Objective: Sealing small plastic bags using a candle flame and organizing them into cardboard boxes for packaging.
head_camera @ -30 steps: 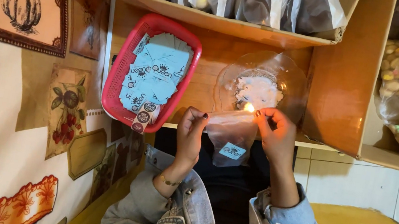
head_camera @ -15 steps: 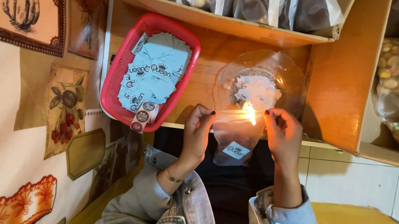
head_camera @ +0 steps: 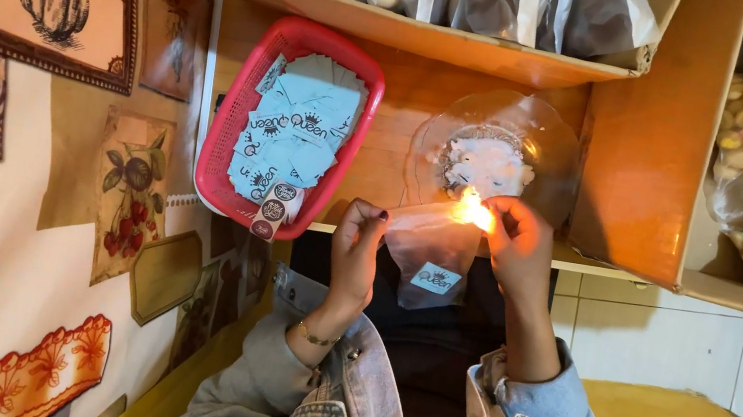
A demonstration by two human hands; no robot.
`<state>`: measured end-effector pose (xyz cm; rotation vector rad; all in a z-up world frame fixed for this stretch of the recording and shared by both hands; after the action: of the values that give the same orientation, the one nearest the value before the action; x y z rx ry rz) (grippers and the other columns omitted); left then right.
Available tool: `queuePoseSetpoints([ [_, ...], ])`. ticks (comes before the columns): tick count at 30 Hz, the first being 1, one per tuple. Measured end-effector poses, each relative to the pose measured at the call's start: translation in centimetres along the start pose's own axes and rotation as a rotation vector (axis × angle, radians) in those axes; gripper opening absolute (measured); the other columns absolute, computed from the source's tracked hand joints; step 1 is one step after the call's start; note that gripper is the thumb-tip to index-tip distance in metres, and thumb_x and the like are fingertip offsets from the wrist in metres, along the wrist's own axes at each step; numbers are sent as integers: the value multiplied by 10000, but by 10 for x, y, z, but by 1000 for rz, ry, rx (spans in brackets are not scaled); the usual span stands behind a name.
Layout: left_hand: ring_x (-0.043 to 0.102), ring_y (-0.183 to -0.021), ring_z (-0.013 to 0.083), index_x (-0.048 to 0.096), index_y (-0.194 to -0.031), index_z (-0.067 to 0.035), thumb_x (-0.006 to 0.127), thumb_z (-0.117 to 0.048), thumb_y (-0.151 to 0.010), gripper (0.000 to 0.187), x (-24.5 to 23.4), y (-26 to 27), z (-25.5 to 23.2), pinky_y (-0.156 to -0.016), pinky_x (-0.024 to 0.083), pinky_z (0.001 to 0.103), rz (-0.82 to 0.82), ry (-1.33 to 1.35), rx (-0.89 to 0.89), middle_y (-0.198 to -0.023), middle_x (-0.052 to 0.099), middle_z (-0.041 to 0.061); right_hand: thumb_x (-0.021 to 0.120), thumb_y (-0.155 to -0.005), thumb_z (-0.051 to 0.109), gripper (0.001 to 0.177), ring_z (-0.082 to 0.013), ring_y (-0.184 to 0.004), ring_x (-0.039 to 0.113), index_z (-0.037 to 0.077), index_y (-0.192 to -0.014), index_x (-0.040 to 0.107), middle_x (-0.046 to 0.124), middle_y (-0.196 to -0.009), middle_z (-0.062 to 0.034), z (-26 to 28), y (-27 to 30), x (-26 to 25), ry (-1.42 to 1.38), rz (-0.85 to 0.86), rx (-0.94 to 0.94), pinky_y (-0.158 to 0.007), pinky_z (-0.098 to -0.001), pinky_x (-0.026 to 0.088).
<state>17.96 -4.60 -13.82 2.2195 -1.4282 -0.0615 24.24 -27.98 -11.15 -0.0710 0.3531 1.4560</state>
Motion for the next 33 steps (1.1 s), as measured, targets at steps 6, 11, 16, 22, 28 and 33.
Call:
queuePoseSetpoints([
  [6,412,-770,40,550,-909,-111,608,-155,-988,107,-9,6,-3,-717,386,206,-3,-5,16,-784,409,-67,614,-1000,54,210,-118,-646,542,27,-825,725,662,-651,-117,14,14,-2,-37,52,25,-667,-250,493],
  [11,440,-790,41,573,-930,-97,629,-120,-966,71,0,17,-6,-741,398,202,38,8,46,-788,425,-58,566,-973,-8,174,-174,-703,629,-35,-1011,734,700,-792,-140,-9,53,-21,-197,50,70,-756,-294,536],
  [16,440,-786,66,564,-922,-82,631,-100,-969,84,12,26,-3,-738,403,223,86,-12,54,-782,435,-35,594,-946,-11,209,-197,-764,670,-56,-1096,733,712,-835,-162,-23,69,-30,-289,47,106,-821,-333,553],
  [22,446,-776,72,566,-903,-96,652,-142,-958,112,16,27,-11,-703,419,217,96,-69,53,-785,449,-15,694,-976,52,116,-138,-514,586,-1,-885,743,654,-615,-101,1,60,-29,-137,-53,34,-601,-248,528],
  [28,438,-774,51,560,-924,-115,642,-173,-967,109,15,20,0,-691,426,206,45,7,33,-804,424,-53,675,-962,17,122,-112,-338,468,-23,-857,723,534,-494,-91,0,47,-24,-114,-51,47,-429,-222,446],
  [33,439,-735,42,543,-909,-112,627,-155,-981,119,16,18,-3,-672,457,191,31,29,13,-789,409,-51,649,-968,29,132,-87,-310,460,-24,-871,721,602,-592,-103,1,37,-19,-137,-40,97,-365,-216,414],
])
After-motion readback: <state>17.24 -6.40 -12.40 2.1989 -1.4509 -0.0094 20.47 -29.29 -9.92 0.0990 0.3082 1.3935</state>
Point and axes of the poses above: each hand's wrist, its own y-axis away from the middle knuckle, its own x-axis out of the palm, z = x × y, the point moved 8 cm from there along -y, towards the middle knuckle
